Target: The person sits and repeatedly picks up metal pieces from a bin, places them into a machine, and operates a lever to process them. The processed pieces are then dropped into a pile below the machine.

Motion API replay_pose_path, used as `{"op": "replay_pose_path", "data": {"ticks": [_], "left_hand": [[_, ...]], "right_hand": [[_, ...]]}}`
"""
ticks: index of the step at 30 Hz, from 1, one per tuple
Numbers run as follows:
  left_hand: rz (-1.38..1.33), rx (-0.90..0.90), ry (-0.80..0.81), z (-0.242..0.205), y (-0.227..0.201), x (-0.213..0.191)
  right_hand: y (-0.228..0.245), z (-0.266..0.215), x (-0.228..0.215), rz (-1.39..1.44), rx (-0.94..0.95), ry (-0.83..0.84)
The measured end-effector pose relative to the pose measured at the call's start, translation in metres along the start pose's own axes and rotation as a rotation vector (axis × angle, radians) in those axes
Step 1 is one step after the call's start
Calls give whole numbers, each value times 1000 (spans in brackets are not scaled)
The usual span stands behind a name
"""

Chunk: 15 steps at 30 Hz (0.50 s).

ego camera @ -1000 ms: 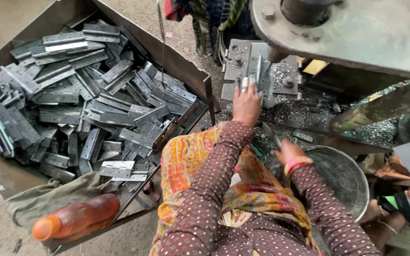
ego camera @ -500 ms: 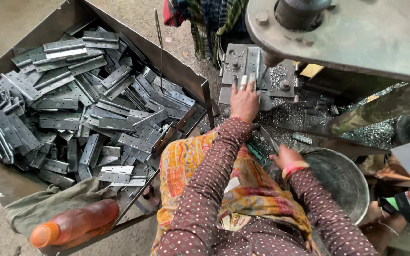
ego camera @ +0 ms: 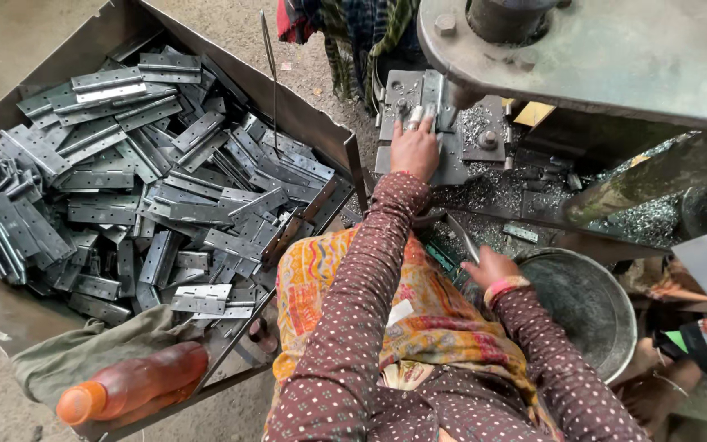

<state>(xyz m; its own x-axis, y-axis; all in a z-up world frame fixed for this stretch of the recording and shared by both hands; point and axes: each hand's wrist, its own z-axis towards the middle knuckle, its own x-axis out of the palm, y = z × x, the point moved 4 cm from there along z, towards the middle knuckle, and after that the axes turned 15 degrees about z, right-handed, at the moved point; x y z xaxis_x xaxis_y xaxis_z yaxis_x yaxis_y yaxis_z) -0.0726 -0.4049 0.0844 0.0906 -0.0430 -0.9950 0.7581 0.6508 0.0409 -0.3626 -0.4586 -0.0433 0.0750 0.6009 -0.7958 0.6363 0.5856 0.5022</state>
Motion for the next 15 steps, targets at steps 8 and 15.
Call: {"op": "replay_pose_path", "data": {"ticks": [8,15], "left_hand": [[227,23,-424,-130,-40,-40],[-149,217,-472,-136,-31,-55]], "right_hand": [[78,-15,-99,348,-161,-423],[77,-35,-104,551,-432,-696]]}}
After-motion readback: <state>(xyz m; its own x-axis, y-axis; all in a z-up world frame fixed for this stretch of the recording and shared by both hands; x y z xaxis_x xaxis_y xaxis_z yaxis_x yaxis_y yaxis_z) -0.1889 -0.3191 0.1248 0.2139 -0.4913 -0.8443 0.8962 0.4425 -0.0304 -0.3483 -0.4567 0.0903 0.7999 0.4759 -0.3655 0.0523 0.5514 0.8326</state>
